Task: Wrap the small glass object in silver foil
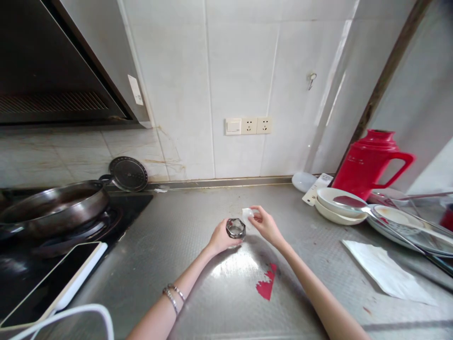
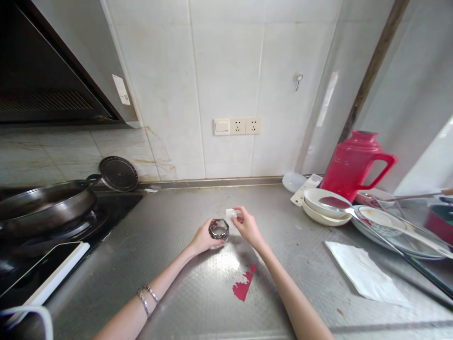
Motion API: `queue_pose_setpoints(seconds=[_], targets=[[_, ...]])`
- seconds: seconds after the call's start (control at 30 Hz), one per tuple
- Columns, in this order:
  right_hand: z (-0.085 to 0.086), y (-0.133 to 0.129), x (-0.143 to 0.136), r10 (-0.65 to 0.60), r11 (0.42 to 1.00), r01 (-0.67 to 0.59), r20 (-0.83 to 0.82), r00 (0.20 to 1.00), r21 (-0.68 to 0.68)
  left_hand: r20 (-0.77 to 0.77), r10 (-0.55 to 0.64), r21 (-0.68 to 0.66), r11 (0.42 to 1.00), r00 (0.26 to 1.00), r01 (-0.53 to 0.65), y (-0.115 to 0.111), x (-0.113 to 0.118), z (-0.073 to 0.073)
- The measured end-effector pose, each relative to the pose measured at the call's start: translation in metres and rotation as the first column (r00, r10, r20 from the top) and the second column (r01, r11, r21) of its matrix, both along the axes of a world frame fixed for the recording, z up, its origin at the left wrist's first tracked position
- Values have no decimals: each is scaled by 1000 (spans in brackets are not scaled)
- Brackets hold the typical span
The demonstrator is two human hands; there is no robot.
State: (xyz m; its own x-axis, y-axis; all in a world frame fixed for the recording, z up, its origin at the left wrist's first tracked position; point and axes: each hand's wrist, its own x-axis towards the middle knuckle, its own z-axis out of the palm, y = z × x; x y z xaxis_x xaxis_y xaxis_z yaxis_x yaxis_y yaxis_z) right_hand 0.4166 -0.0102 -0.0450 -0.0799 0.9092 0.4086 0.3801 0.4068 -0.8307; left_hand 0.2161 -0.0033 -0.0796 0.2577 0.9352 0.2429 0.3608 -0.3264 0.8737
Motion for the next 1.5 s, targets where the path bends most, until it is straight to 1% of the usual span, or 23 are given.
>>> queue_pose_setpoints(seconds=[0.07, 0.1, 0.2, 0.27, 0.37, 0.43, 0.53, 0.63, 0.73, 0.8, 0.9, 1.0, 1.13, 1.23, 1.3, 1.4, 1.5], targets=[[5, -5, 0, -42, 989, 13, 197, 980, 150, 30, 3, 44, 999, 1000, -5, 0, 0, 0], [7, -8, 0, -63, 973, -3, 280, 958, 229, 38, 11, 79, 997, 999, -14, 0, 0, 1], [13, -16, -5, -109, 900, -110, 460, 881, 423, 55, 27, 181, 983, 998, -36, 0, 0, 3], [15, -20, -9, -135, 851, -187, 548, 826, 491, 37, 21, 253, 967, 999, -30, -1, 0, 6], [15, -23, -12, -182, 794, -271, 638, 748, 544, 13, 6, 340, 940, 1000, -10, -4, 0, 11], [15, -24, -11, -215, 782, -294, 680, 701, 550, 4, 9, 379, 925, 1000, -10, -6, 0, 15], [17, -25, -9, -244, 811, -284, 737, 630, 511, -4, 20, 400, 916, 1000, -17, -7, -2, 21], [19, -26, -8, -212, 843, -294, 780, 589, 451, 4, 25, 403, 915, 1000, -24, -6, -6, 26], [19, -26, -10, -171, 860, -319, 814, 555, 398, 18, 29, 383, 923, 999, -34, -6, -9, 29], [18, -25, -12, -156, 871, -324, 834, 529, 368, 9, 26, 376, 926, 1000, -28, -5, -12, 30], [16, -25, -14, -151, 884, -317, 853, 500, 343, -34, 15, 407, 913, 999, 1, -3, -16, 29], [14, -26, -16, -164, 887, -306, 855, 491, 346, -79, 8, 431, 902, 997, 27, -1, -19, 28], [11, -28, -22, -179, 897, -276, 855, 488, 345, -105, 8, 431, 902, 994, 39, 1, -21, 29], [11, -32, -32, -166, 916, -240, 847, 506, 323, -109, 23, 439, 898, 994, 28, 3, -21, 28], [11, -35, -40, -123, 931, -223, 824, 554, 289, -93, 32, 437, 899, 995, 12, 4, -21, 27], [11, -41, -49, -30, 950, -213, 747, 664, 228, -45, 37, 421, 907, 998, -15, 5, -19, 23], [13, -44, -49, 43, 956, -223, 663, 747, 189, -4, 29, 406, 914, 1000, -25, 3, -16, 21]])
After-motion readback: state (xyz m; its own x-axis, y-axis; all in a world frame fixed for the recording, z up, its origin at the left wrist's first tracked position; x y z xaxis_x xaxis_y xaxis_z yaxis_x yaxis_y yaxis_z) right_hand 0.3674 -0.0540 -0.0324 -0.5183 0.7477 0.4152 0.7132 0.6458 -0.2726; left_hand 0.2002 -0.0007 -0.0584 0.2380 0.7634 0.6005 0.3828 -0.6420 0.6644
